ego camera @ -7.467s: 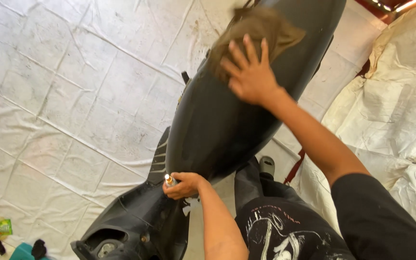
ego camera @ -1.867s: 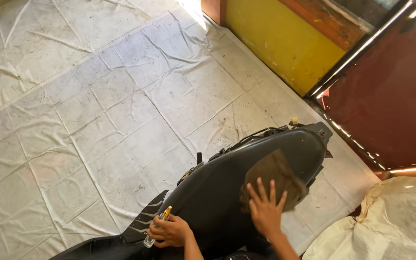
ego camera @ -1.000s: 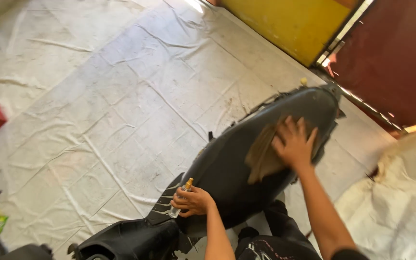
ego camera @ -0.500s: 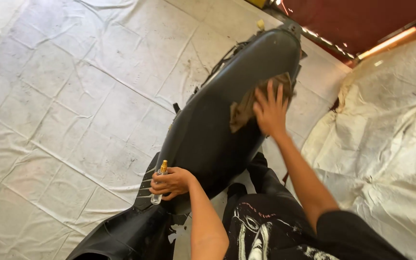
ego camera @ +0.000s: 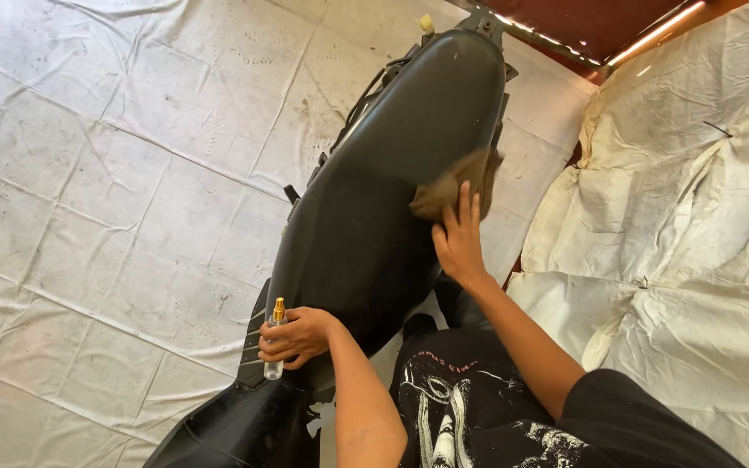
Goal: The person cleans the seat of a black motorcycle by spraying a liquid from a small bottle and wiping the surface with a brown cloth. They repeatedly apply the spray and wipe different sections of the seat in a workshop setting.
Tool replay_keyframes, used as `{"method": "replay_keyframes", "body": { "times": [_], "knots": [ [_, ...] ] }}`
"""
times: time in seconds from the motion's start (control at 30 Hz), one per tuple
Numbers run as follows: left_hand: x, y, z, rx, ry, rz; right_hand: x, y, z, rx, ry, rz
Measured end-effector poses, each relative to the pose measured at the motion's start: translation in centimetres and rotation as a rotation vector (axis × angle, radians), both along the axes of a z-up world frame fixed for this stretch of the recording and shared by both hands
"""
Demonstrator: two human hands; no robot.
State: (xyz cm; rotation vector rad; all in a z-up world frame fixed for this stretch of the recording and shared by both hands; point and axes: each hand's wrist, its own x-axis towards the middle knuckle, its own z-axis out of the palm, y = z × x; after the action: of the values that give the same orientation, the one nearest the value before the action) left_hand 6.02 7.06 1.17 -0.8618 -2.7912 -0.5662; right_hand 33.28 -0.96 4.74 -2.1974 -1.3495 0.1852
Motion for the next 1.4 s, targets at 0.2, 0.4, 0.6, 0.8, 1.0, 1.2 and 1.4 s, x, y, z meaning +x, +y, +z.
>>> {"method": "replay_keyframes", "body": {
  "times": [0.2, 0.4, 0.6, 0.8, 1.0, 1.2, 1.4],
  "knots": [
    [-0.3, 0.0, -1.0, 0.008, 0.034, 0.001, 13.0, 7.5, -3.4, 0.250, -0.371, 0.227],
    [-0.1, 0.0, 0.6, -0.146, 0.065, 0.014, 12.1, 11.0, 1.7, 0.091, -0.323, 0.021],
    [-0.1, -0.1, -1.0, -0.039, 0.034, 0.028, 0.6, 2.3, 3.2, -0.207, -0.481, 0.736],
    [0.2, 0.1, -0.1, -0.007, 0.040, 0.021, 10.8, 8.9, 3.4, -0.253, -0.335, 0.363],
    [0.0, 0.2, -0.6, -0.019, 0.033, 0.034, 0.5, 8.5, 4.6, -0.212, -0.505, 0.344],
    [0.2, 0.1, 0.0, -0.013, -0.035, 0.027, -12.4, -2.7, 1.0, -0.322, -0.362, 0.676],
    [0.4, 0.0, 0.8, 0.017, -0.059, -0.006, 0.4, 4.6, 1.4, -0.181, -0.447, 0.342]
  ]
}}
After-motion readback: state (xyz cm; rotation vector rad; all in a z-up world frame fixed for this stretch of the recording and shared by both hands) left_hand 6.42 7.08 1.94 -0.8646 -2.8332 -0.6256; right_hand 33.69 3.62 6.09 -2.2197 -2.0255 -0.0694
